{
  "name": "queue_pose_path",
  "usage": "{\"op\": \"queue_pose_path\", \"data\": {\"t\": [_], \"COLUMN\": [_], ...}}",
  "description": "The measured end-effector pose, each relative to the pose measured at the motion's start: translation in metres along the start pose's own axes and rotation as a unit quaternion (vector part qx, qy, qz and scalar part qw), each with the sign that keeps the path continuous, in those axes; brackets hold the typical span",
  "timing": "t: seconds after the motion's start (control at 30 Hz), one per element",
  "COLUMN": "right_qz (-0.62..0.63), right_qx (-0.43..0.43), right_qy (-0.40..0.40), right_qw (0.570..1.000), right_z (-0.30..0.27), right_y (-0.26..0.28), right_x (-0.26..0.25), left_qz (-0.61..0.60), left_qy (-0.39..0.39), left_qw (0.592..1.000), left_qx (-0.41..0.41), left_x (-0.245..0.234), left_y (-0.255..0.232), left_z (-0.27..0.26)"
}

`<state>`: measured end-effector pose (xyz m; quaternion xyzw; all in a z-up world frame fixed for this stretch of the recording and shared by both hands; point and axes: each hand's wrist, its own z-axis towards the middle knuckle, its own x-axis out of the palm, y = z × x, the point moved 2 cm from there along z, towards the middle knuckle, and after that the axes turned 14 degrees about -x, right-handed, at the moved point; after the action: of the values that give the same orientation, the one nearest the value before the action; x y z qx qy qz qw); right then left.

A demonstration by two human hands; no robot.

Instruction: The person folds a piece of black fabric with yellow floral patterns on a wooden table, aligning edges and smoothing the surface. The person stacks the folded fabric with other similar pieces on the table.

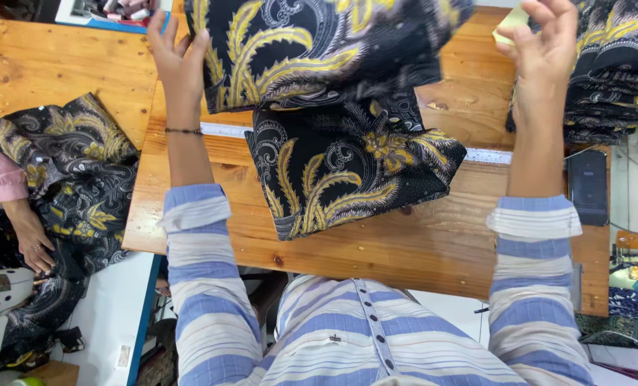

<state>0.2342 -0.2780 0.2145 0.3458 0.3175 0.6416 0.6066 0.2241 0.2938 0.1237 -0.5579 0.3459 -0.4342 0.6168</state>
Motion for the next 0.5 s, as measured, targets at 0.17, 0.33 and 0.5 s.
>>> {"op": "queue_pose_path", "data": {"t": [0.17, 0.33, 0.5], "right_qz": [-0.439, -0.632, -0.666], "right_qx": [-0.174, 0.069, 0.136], "right_qy": [0.03, 0.021, -0.036], "right_qw": [0.881, 0.772, 0.733], "right_z": [0.011, 0.054, 0.053], "right_y": [-0.014, -0.049, -0.027], "right_x": [-0.113, -0.229, -0.303], "left_qz": [0.22, 0.383, 0.545], "left_qy": [-0.029, 0.024, 0.057], "left_qw": [0.973, 0.923, 0.836], "left_qx": [-0.056, -0.025, -0.029], "left_x": [-0.003, 0.039, 0.094], "left_y": [0.057, 0.062, 0.055], "left_z": [-0.063, -0.167, -0.243]}}
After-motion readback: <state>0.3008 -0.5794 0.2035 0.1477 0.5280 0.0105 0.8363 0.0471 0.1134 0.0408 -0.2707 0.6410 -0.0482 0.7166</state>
